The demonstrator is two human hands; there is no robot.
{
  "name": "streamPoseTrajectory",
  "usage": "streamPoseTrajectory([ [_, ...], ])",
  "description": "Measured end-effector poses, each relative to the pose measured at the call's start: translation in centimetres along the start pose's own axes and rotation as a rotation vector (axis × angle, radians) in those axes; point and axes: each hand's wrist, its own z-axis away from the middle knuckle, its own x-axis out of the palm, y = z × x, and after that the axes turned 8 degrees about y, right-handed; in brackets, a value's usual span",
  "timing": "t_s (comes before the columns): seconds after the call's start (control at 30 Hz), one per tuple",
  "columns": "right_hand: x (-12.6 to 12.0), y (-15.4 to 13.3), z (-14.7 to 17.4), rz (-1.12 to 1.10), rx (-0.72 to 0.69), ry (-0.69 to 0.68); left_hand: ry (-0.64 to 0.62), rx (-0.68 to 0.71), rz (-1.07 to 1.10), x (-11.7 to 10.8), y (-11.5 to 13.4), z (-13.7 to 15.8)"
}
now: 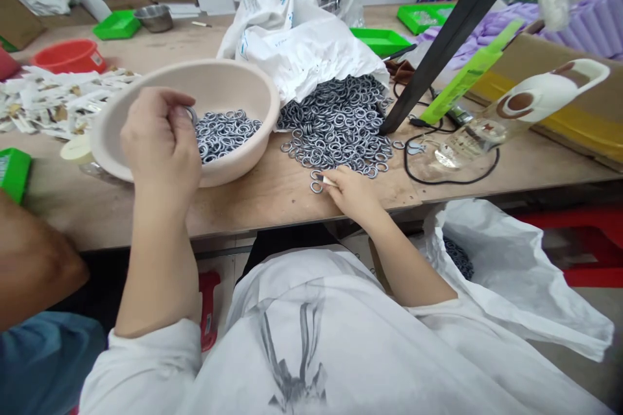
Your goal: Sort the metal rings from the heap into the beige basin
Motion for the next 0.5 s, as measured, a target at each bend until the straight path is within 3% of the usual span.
streamPoseTrajectory([
  [0.07,0.4,-0.2,0.2,0.045,-0.04,-0.046,-0.1,0.055,-0.268,0.2,-0.9,-1.3],
  [0.13,1.0,-0.2,0.2,0.058,-0.036,-0.061,-0.115,0.097,-0.387,0.7,-1.2,-1.0],
  [0.27,1.5,-0.2,0.0,-0.11,0.01,0.027,0.084,0.38,-0.193,2.2,-0.3,3.8],
  [0.37,1.3,-1.2,-0.2,-0.58,0.067,0.142,-0.089,0.321,0.031,4.2,0.7,8.2],
  [0.5,1.6,-3.5,0.1,-1.144,0.158,0.135,-0.307,0.015,0.367,7.2,1.0,11.5],
])
